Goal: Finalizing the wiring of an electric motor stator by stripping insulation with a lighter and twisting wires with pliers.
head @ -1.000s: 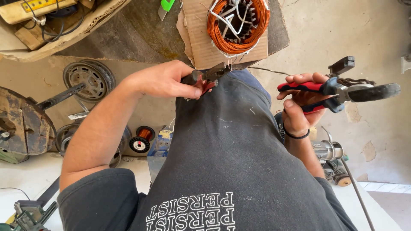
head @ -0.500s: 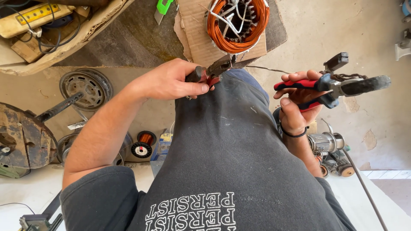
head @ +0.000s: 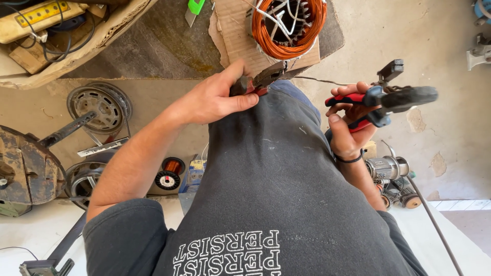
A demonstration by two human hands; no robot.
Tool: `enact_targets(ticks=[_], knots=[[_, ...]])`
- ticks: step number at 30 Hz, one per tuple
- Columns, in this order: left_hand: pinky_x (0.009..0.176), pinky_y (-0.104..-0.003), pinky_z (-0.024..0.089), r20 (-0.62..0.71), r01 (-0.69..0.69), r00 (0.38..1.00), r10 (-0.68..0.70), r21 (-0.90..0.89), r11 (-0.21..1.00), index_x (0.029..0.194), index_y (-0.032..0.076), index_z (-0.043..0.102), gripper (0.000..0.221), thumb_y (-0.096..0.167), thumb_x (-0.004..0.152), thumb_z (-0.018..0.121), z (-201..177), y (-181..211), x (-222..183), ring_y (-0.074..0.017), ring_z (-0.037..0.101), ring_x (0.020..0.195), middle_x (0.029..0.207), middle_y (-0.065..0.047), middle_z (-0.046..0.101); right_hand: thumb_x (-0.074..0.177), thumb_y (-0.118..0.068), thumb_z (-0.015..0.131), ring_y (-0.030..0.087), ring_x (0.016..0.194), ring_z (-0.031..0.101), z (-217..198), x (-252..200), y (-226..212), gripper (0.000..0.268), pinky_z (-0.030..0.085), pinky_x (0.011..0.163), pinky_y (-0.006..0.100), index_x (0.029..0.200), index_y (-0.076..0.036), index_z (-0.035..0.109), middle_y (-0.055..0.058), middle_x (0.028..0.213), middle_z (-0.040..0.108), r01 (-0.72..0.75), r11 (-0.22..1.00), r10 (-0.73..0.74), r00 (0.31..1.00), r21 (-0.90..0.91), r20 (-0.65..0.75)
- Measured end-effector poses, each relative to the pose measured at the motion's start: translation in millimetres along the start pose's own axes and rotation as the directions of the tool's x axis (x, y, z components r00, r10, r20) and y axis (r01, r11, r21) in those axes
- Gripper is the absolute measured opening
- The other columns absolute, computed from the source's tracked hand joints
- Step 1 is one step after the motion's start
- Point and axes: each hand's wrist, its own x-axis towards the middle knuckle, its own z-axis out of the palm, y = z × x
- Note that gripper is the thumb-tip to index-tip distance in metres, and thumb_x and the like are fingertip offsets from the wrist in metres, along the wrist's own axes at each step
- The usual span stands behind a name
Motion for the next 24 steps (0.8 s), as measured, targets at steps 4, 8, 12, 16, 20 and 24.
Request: enact_targets(ticks=[4,8,12,16,20,24], knots=[[0.092,-0.05,0.051,0.114,-0.034,0.992,0.048,-0.12,0.992,0.133,0.009,0.051,0.05,0.044,0.099,0.062,6,5,-1,-0.0316,0.064,0.095,0.097,-0.019,0.063,0.088,0.011,0.068,0.039,0.108,0.067,5,-4,5,0.064,0.059,0.068,0.033,0.145,0.01,0.04,0.029,0.119,0.059,0.038,0.99,-0.034,0.999,-0.139,0.032],[0.086,-0.035,0.05,0.123,-0.052,0.989,0.081,-0.223,0.973,0.111,0.012,0.063,0.035,0.044,0.096,0.063,8,12,2,-0.0184,0.059,0.089,0.087,-0.004,0.059,0.089,0.01,0.068,0.032,0.103,0.065,17,-4,-1,0.064,0.056,0.068,0.03,0.147,0.008,0.039,0.026,0.119,0.059,0.009,0.98,0.001,0.999,-0.199,0.05],[0.082,-0.034,0.052,0.153,-0.099,0.977,0.151,-0.304,0.948,0.101,0.011,0.066,0.029,0.04,0.094,0.064,12,-7,8,-0.0172,0.061,0.087,0.085,-0.004,0.061,0.09,0.008,0.068,0.033,0.104,0.063,23,-7,1,0.064,0.055,0.068,0.033,0.147,0.013,0.039,0.028,0.122,0.06,0.035,0.959,-0.026,0.999,-0.281,0.036],[0.093,-0.04,0.06,0.158,-0.115,0.966,0.204,-0.445,0.888,0.112,0.003,0.066,0.037,0.034,0.094,0.064,15,-8,6,-0.0251,0.07,0.11,0.112,-0.016,0.071,0.091,0.007,0.068,0.032,0.106,0.062,25,-9,3,0.064,0.055,0.068,0.033,0.148,0.012,0.039,0.027,0.123,0.061,0.026,0.961,-0.017,0.999,-0.274,0.035],[0.096,-0.044,0.06,0.168,-0.112,0.963,0.209,-0.457,0.882,0.117,-0.003,0.065,0.04,0.03,0.095,0.063,11,-14,6,-0.0307,0.068,0.116,0.119,-0.022,0.069,0.091,0.007,0.067,0.032,0.108,0.062,27,-11,3,0.065,0.055,0.069,0.033,0.149,0.011,0.039,0.027,0.124,0.061,0.025,0.958,-0.012,0.999,-0.286,0.047],[0.095,-0.043,0.059,0.191,-0.088,0.961,0.2,-0.477,0.874,0.112,-0.003,0.065,0.036,0.029,0.095,0.063,7,-15,6,-0.0307,0.068,0.115,0.121,-0.022,0.069,0.092,0.006,0.067,0.031,0.107,0.061,29,-13,3,0.064,0.055,0.07,0.032,0.15,0.011,0.039,0.026,0.124,0.061,0.012,0.963,0.001,0.999,-0.271,0.047]])
